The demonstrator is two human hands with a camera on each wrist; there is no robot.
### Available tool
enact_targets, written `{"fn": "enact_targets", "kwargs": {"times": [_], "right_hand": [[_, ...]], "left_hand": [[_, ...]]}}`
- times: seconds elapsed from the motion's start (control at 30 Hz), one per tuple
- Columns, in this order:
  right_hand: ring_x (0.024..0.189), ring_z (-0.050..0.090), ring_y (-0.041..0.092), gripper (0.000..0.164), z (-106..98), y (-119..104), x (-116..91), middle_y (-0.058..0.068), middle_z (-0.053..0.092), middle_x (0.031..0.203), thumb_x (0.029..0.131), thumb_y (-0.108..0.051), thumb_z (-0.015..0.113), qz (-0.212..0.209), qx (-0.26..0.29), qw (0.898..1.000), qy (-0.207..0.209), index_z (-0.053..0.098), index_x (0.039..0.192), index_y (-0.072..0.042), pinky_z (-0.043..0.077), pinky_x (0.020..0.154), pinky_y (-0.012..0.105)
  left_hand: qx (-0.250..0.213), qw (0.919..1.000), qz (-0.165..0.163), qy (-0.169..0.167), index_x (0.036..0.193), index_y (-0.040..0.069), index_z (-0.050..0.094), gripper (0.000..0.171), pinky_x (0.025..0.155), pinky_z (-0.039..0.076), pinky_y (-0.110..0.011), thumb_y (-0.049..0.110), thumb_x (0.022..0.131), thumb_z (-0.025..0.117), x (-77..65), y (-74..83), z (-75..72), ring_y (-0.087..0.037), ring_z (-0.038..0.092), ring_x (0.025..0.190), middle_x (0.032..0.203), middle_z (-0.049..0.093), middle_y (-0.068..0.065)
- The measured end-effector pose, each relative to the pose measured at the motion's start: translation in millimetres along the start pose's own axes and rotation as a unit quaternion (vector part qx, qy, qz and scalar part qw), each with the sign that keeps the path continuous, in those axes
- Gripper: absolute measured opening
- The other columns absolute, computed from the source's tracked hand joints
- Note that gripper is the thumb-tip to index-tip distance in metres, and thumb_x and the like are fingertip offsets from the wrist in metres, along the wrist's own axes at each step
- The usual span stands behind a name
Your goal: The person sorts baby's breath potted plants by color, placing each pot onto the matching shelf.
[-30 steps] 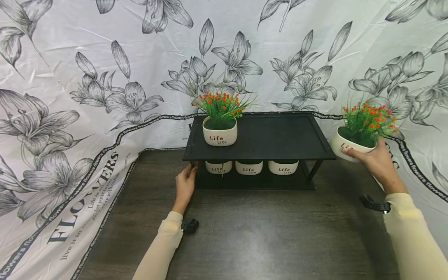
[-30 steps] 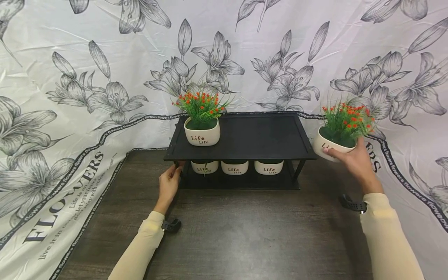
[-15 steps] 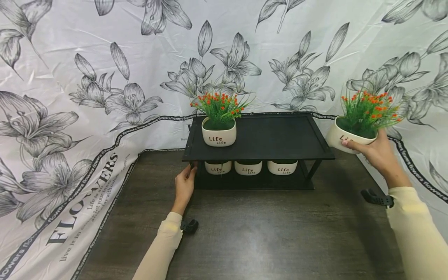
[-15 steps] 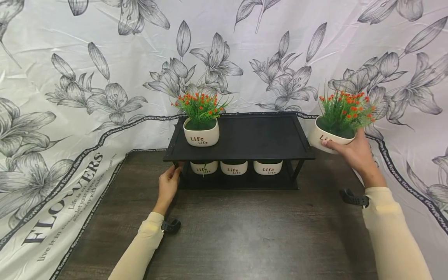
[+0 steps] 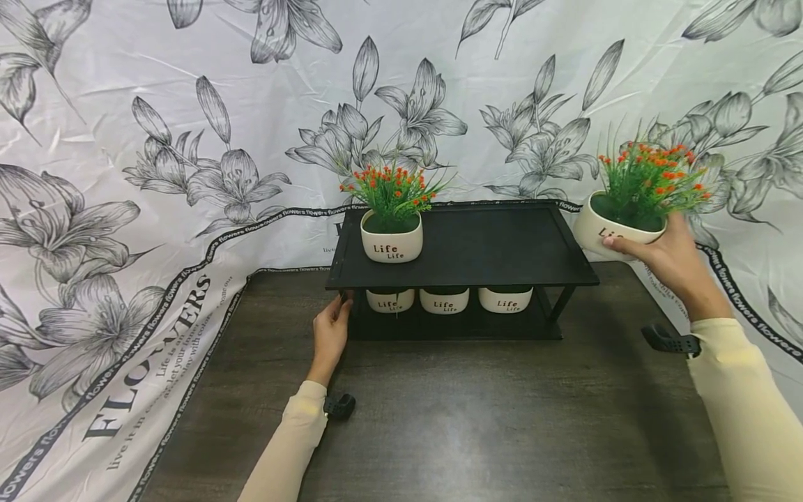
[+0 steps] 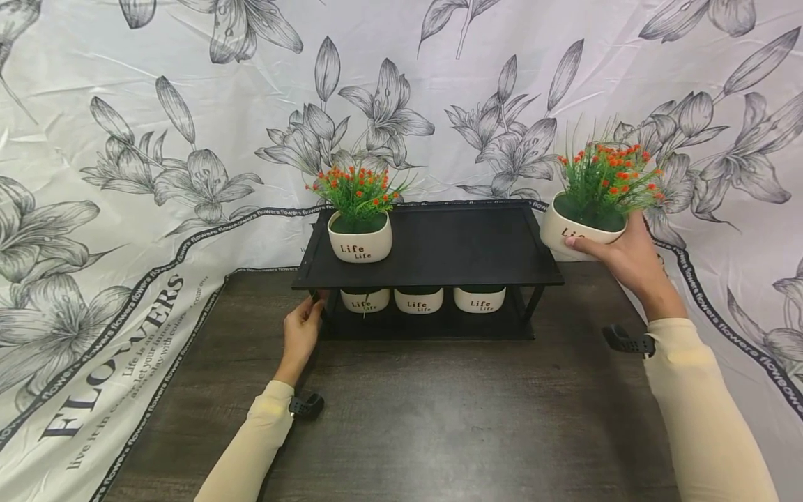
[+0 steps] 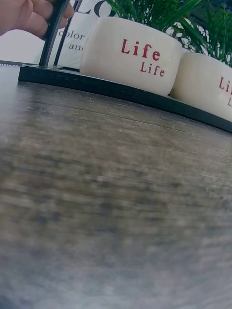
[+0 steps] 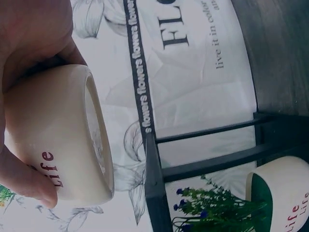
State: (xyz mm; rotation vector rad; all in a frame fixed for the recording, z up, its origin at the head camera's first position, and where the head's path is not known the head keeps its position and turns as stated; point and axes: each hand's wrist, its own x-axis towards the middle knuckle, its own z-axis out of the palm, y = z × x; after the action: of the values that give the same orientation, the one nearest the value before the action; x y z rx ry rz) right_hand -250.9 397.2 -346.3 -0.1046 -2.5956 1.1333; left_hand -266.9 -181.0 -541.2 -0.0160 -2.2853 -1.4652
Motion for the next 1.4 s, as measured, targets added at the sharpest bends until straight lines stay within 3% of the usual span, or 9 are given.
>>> {"fn": "enact_targets", "kwargs": {"times": [0.17, 0.3, 0.43, 0.7, 1.03, 1.13, 1.23, 1.3, 1.4], "right_hand": [[0.101, 0.058, -0.003, 0.069, 7, -9, 7, -0.024, 0.061, 0.116, 0.092, -0.032, 0.086, -0.056, 0.045, 0.997, -0.007, 0.048, 0.149, -0.029, 0.040, 0.085, 0.019], [0.102, 0.055, -0.004, 0.076, 14, -17, 10, -0.025, 0.056, 0.118, 0.093, -0.036, 0.085, -0.043, 0.044, 0.998, -0.024, 0.040, 0.154, -0.031, 0.039, 0.087, 0.023], [0.099, 0.056, -0.003, 0.078, 21, -27, 12, -0.023, 0.058, 0.113, 0.093, -0.041, 0.084, -0.032, 0.031, 0.998, -0.040, 0.038, 0.153, -0.024, 0.041, 0.086, 0.026], [0.095, 0.068, -0.002, 0.061, 41, -46, 22, -0.027, 0.069, 0.107, 0.093, -0.023, 0.086, -0.091, 0.083, 0.989, -0.084, 0.054, 0.144, -0.021, 0.049, 0.082, 0.014], [0.096, 0.071, 0.002, 0.060, 75, -69, 33, -0.019, 0.073, 0.106, 0.092, -0.022, 0.087, -0.102, 0.102, 0.980, -0.136, 0.055, 0.143, -0.016, 0.052, 0.085, 0.016], [0.098, 0.070, 0.003, 0.066, 85, -71, 35, -0.011, 0.074, 0.112, 0.092, -0.027, 0.087, -0.097, 0.090, 0.980, -0.149, 0.052, 0.147, -0.015, 0.052, 0.090, 0.022], [0.104, 0.067, 0.006, 0.084, 92, -71, 36, 0.002, 0.071, 0.124, 0.092, -0.035, 0.086, -0.083, 0.069, 0.981, -0.161, 0.039, 0.158, -0.015, 0.049, 0.100, 0.033], [0.110, 0.065, 0.013, 0.093, 96, -72, 37, 0.012, 0.067, 0.132, 0.092, -0.038, 0.086, -0.073, 0.069, 0.980, -0.171, 0.031, 0.162, -0.014, 0.047, 0.105, 0.042], [0.116, 0.062, 0.020, 0.103, 101, -72, 38, 0.017, 0.064, 0.138, 0.091, -0.040, 0.086, -0.066, 0.065, 0.980, -0.174, 0.022, 0.166, -0.014, 0.043, 0.110, 0.047]], "left_hand": [[-0.001, 1.0000, 0.006, 0.001, 0.140, 0.012, 0.072, 0.035, 0.052, 0.027, -0.026, 0.026, 0.109, 0.064, 0.8, -1.4, -0.2, -0.005, 0.026, 0.052, 0.058, 0.036, 0.007], [-0.002, 1.0000, -0.001, -0.002, 0.142, 0.015, 0.071, 0.036, 0.055, 0.030, -0.028, 0.028, 0.109, 0.064, -0.1, -2.2, -0.1, -0.006, 0.027, 0.054, 0.059, 0.037, 0.007], [-0.007, 1.0000, -0.004, -0.002, 0.143, 0.017, 0.070, 0.036, 0.057, 0.032, -0.029, 0.029, 0.109, 0.063, -1.3, -2.3, -0.7, -0.007, 0.028, 0.055, 0.060, 0.037, 0.007], [-0.033, 0.9994, 0.010, -0.008, 0.140, 0.012, 0.072, 0.035, 0.061, 0.034, -0.028, 0.028, 0.110, 0.061, -0.4, -4.8, -0.6, -0.005, 0.032, 0.058, 0.067, 0.042, 0.003], [-0.024, 0.9997, 0.010, -0.002, 0.139, 0.015, 0.073, 0.033, 0.058, 0.033, -0.028, 0.028, 0.110, 0.062, 0.2, -3.4, -0.1, -0.003, 0.030, 0.056, 0.064, 0.041, 0.005], [-0.022, 0.9997, 0.012, -0.003, 0.137, 0.015, 0.074, 0.033, 0.059, 0.033, -0.028, 0.028, 0.110, 0.062, 0.1, -2.8, 0.2, -0.005, 0.032, 0.057, 0.064, 0.041, 0.005], [-0.023, 0.9997, 0.012, -0.006, 0.137, 0.014, 0.074, 0.033, 0.061, 0.034, -0.029, 0.028, 0.110, 0.062, -0.1, -2.6, 0.5, -0.009, 0.033, 0.059, 0.066, 0.043, 0.000], [-0.026, 0.9996, 0.011, -0.007, 0.138, 0.013, 0.073, 0.034, 0.064, 0.036, -0.030, 0.028, 0.110, 0.062, 0.1, -2.9, 0.7, -0.012, 0.037, 0.063, 0.069, 0.051, -0.006], [-0.026, 0.9996, 0.009, -0.009, 0.140, 0.014, 0.072, 0.035, 0.071, 0.040, -0.030, 0.028, 0.110, 0.062, 0.3, -3.6, 0.7, -0.015, 0.046, 0.071, 0.089, 0.072, -0.016]]}}
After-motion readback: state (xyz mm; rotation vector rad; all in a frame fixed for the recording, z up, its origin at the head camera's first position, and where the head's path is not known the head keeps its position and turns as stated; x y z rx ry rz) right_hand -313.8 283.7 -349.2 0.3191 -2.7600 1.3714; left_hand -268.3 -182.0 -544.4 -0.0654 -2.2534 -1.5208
